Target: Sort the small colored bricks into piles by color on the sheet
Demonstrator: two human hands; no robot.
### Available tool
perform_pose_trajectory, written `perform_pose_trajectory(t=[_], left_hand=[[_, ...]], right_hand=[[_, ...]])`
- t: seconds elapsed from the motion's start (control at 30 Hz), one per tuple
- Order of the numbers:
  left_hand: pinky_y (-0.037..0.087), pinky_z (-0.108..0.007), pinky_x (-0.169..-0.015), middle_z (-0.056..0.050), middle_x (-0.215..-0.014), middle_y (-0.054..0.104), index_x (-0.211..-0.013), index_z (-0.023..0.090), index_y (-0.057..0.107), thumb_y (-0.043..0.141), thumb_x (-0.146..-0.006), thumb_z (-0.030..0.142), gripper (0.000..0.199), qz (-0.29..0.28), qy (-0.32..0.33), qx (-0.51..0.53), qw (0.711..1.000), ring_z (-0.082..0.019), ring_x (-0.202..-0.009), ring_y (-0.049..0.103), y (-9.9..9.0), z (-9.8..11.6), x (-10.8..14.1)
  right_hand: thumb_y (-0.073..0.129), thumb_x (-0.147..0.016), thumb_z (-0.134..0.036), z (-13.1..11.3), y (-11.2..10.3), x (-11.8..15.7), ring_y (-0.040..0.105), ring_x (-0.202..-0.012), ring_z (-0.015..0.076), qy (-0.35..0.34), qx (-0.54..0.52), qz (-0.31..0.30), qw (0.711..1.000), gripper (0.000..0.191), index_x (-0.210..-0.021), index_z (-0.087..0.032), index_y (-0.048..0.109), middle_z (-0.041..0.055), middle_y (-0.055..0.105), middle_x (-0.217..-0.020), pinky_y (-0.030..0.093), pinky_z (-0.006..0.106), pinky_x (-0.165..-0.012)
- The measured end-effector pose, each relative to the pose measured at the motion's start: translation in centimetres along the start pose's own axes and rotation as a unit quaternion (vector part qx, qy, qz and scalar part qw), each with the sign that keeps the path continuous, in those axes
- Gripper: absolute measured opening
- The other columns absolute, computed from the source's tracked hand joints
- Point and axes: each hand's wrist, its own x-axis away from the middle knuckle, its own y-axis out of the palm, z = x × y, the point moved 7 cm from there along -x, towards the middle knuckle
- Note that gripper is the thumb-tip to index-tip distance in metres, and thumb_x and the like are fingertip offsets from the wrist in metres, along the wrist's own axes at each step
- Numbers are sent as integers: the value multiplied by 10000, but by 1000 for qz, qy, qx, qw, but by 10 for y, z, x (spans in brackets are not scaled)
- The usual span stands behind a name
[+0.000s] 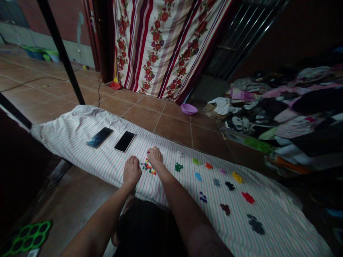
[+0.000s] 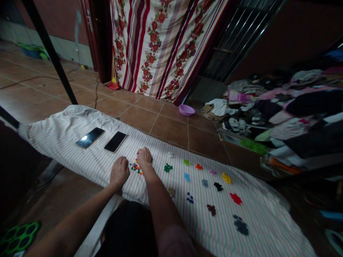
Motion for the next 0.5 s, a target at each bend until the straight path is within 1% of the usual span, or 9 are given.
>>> perform_pose_trajectory(t=[0.1, 0.2, 0.37, 0.5], left_hand=[[464, -429, -927, -141, -1026, 612, -924, 176, 559, 416, -824, 86, 195, 5, 1, 1, 1000, -263, -1022, 557, 0, 0, 0], [461, -437, -929, -135, -1029, 612, -926, 183, 558, 419, -819, 80, 204, 6, -1, 1, 1000, -262, -1021, 563, 1, 0, 1], [456, -439, -927, -129, -1012, 613, -923, 184, 557, 423, -822, 85, 194, 4, -1, 0, 1000, -265, -1020, 568, 2, -1, 1], [453, -428, -922, -119, -1012, 606, -906, 193, 551, 423, -820, 86, 187, 3, 2, -3, 1000, -261, -1016, 564, 2, -1, 1]], right_hand=[[531, -876, -144, 0, 1, -2, 549, -962, 218, 15, 2, 8, 1000, 216, -879, -229, 730, 105, 620, -955, 428, 316, -806], [540, -868, -146, -2, 1, -1, 548, -944, 206, 12, -1, 18, 1000, 196, -842, -235, 713, 90, 618, -927, 423, 313, -805], [559, -853, -195, -7, -3, 5, 547, -943, 206, -11, 8, 18, 1000, 130, -865, -233, 683, 82, 623, -948, 411, 308, -827], [539, -845, -182, -10, -7, 11, 550, -925, 189, -23, -4, 29, 999, 125, -885, -228, 648, 64, 640, -934, 398, 290, -844]])
